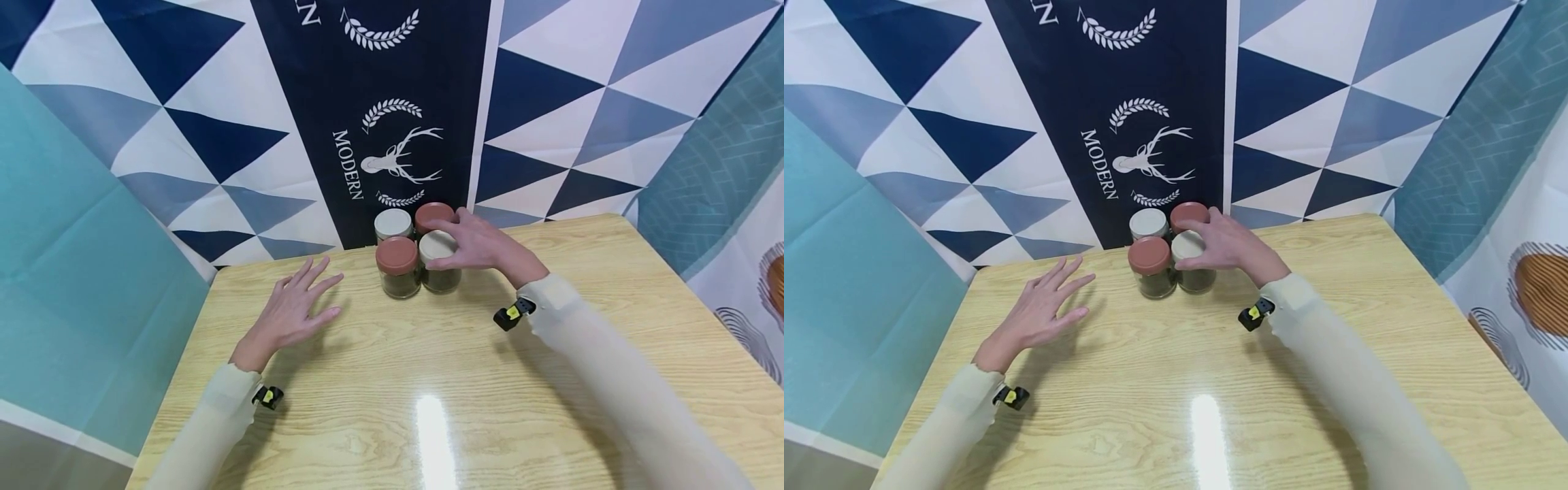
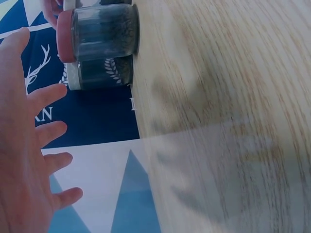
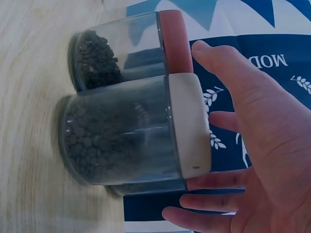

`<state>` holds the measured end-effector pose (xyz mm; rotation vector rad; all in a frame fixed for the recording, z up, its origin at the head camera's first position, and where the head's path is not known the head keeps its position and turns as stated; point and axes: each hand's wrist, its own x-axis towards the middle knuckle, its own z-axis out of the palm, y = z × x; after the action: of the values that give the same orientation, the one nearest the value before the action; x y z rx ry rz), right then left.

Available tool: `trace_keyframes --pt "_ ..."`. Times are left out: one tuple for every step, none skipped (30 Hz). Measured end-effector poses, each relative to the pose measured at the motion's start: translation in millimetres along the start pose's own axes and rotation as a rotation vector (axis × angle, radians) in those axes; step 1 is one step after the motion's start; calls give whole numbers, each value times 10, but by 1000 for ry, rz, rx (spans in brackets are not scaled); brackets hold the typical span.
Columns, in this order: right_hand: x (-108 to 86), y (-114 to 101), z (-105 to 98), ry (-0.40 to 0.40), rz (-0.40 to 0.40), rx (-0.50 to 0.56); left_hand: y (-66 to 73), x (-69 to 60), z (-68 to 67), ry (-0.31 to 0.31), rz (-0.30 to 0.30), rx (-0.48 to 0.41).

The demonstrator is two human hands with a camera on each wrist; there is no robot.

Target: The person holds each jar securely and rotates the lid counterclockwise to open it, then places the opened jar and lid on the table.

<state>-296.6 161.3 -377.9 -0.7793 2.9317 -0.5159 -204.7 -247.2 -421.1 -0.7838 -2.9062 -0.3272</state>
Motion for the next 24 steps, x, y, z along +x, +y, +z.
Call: trace_keyframes --pt "3 -5 8 -7 3 2 -2 -1 1 0 -1 0" --pt "10 -5 23 -11 5 7 -5 -3 2 1 -2 4" --pt "13 -5 38 -16 7 13 -6 -4 2 0 -4 0" --pt "17 -3 55 -21 6 18 -7 -7 1 -2 -6 2" --pt "22 2 76 -24 7 24 -7 -9 1 -3 -5 3" --pt "23 7 93 -26 7 25 -7 -10 2 -4 -5 3" --pt "22 11 110 -27 6 27 -8 -11 2 -6 -4 5" --pt "21 16 126 -25 3 30 -7 -11 4 -8 -5 6" --pt "23 21 142 -23 2 32 -8 -11 7 -9 -6 5" --pt "25 25 159 -21 2 36 -8 -9 11 -12 -6 7" --pt "26 29 175 -18 1 39 -9 -8 14 -13 -6 7" --pt "27 32 192 -13 -2 43 -11 -6 17 -13 -7 8" --pt "26 32 210 -6 -4 46 -13 -6 21 -15 -9 10" --pt "28 32 230 3 -7 49 -11 -5 21 -14 -9 9" --pt "27 31 248 12 -4 51 -11 -4 22 -14 -10 7" --pt "25 25 264 22 -3 56 -9 -4 21 -16 -11 6" --pt "24 21 278 33 -2 60 -11 -6 23 -15 -10 6" --pt "24 14 290 44 2 64 -11 -6 24 -13 -9 4" --pt "24 6 299 52 6 67 -10 -7 23 -14 -10 2" --pt "26 -3 305 59 10 70 -10 -8 23 -12 -9 2" --pt "26 -11 308 65 12 72 -13 -9 23 -12 -8 3" --pt "28 -17 310 70 11 71 -14 -11 23 -12 -8 3" --pt "30 -19 312 75 9 66 -17 -12 24 -11 -8 6" --pt "31 -25 313 79 8 61 -15 -14 21 -16 -11 3"
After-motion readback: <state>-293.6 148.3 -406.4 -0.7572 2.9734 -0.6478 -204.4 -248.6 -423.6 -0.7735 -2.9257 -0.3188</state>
